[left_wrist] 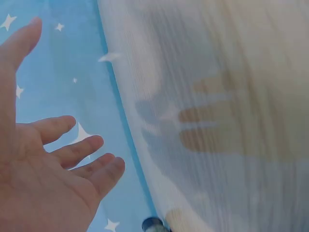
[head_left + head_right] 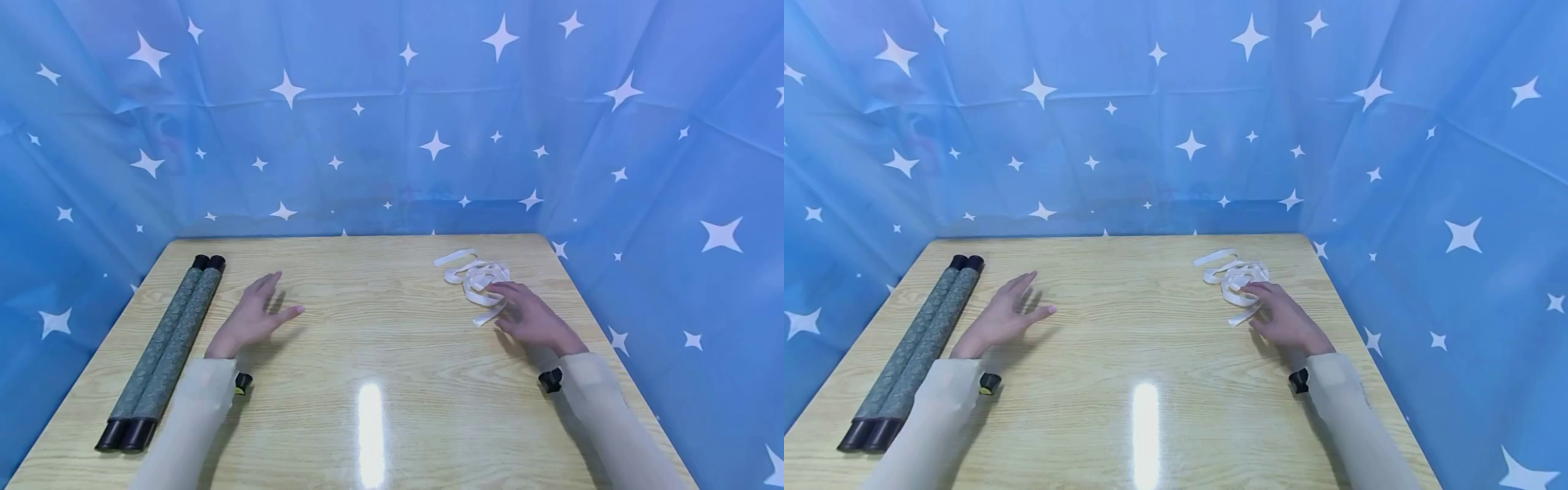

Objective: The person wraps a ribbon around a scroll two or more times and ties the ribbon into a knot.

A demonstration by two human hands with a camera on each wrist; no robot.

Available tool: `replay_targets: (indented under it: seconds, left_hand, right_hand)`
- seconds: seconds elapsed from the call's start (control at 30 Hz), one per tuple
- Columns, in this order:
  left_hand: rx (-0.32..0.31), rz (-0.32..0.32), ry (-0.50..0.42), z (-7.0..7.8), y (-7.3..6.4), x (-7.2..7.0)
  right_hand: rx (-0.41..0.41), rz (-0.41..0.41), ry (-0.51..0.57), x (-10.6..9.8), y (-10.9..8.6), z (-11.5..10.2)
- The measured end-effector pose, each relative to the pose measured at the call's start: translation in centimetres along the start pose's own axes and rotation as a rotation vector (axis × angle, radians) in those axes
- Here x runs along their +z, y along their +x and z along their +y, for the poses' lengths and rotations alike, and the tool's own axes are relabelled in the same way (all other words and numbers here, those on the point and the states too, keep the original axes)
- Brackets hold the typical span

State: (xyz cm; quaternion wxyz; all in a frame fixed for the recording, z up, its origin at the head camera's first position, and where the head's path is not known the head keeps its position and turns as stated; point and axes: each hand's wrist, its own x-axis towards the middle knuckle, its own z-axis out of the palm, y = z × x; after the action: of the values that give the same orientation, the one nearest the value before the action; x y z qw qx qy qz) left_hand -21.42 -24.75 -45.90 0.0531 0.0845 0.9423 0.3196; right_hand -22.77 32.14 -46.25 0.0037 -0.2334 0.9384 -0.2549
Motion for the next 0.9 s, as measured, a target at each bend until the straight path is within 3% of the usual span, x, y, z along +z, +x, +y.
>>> replay_targets:
  seconds: [0.27,0.5,0.9]
  left_hand:
    - [0.065,0.021,-0.064,1.5,0.5,1.7]
    - [0.084,0.014,-0.105,2.8,0.6,3.0]
    - [0.094,-0.007,-0.110,3.8,0.5,3.4]
  right_hand:
    - [0.004,-0.016,-0.045,1.1,0.4,-0.3]
    - [-0.028,0.068,-0.124,1.5,0.5,-0.1]
    - [0.043,0.009,-0.048,1.6,0.7,-0.2]
